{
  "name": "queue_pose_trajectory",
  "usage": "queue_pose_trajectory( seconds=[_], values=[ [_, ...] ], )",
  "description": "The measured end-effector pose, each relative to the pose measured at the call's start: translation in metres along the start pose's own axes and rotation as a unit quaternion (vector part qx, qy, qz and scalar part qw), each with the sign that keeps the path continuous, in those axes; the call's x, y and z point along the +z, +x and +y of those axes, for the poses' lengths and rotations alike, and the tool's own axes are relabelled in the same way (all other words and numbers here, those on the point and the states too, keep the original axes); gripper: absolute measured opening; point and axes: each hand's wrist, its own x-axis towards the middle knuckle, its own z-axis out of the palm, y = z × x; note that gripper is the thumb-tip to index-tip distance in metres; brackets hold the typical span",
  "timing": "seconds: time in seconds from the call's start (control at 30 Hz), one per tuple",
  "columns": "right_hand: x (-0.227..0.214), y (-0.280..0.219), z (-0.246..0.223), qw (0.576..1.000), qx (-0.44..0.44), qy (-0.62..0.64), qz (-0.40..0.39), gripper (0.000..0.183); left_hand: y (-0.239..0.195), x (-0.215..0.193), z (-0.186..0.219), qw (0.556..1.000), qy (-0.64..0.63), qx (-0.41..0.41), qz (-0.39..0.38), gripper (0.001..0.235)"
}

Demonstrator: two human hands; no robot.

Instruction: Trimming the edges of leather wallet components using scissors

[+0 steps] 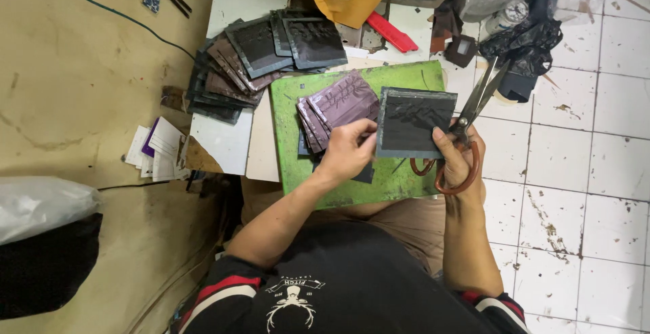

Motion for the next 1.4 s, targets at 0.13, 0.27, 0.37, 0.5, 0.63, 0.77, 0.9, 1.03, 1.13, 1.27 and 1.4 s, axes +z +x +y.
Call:
queue_pose_trajectory(
  seconds=[0.13,0.27,0.37,0.5,0.63,0.77,0.9,1.03,1.13,1.27,1.4],
  values=[
    [0.019,-0.006,-0.013,1.0,0.003,0.02,-0.002,0.024,0.001,-0.013,0.012,0.992,-0.113,-0.059,0.022,0.021],
    [0.006,0.009,0.031,1.0,-0.012,-0.011,-0.019,0.026,-0.002,-0.026,-0.006,0.969,-0.234,-0.083,0.001,0.045],
    [0.013,0.01,0.035,0.999,-0.013,-0.02,-0.03,0.025,-0.007,-0.028,0.002,0.959,-0.268,-0.088,0.008,0.05],
    [0.022,0.014,0.037,0.996,-0.035,-0.048,-0.062,0.022,-0.006,-0.031,-0.021,0.985,-0.149,-0.06,0.061,0.025],
    [0.049,0.005,-0.002,0.991,-0.028,-0.09,-0.094,0.017,-0.003,-0.039,-0.026,0.983,-0.138,-0.05,0.106,0.017],
    [0.077,-0.007,-0.033,0.993,0.009,-0.055,-0.099,0.02,0.001,-0.063,0.0,0.973,-0.143,-0.009,0.183,0.016],
    [0.08,-0.016,-0.034,0.993,0.037,-0.054,-0.103,0.024,0.015,-0.089,0.038,0.954,-0.111,0.05,0.274,0.014],
    [0.087,-0.023,-0.029,0.992,0.044,-0.049,-0.105,0.023,0.022,-0.115,0.053,0.95,-0.06,0.062,0.301,0.016],
    [0.087,-0.024,-0.022,0.991,0.052,-0.053,-0.108,0.022,0.046,-0.138,0.038,0.947,0.041,0.085,0.306,0.017],
    [0.09,-0.028,-0.024,0.992,0.05,-0.044,-0.109,0.021,0.095,-0.157,0.021,0.925,0.071,0.122,0.352,0.019],
    [0.096,-0.032,-0.042,0.985,0.116,-0.047,-0.117,0.015,0.153,-0.183,0.025,0.93,0.077,0.101,0.344,0.026]
  ],
)
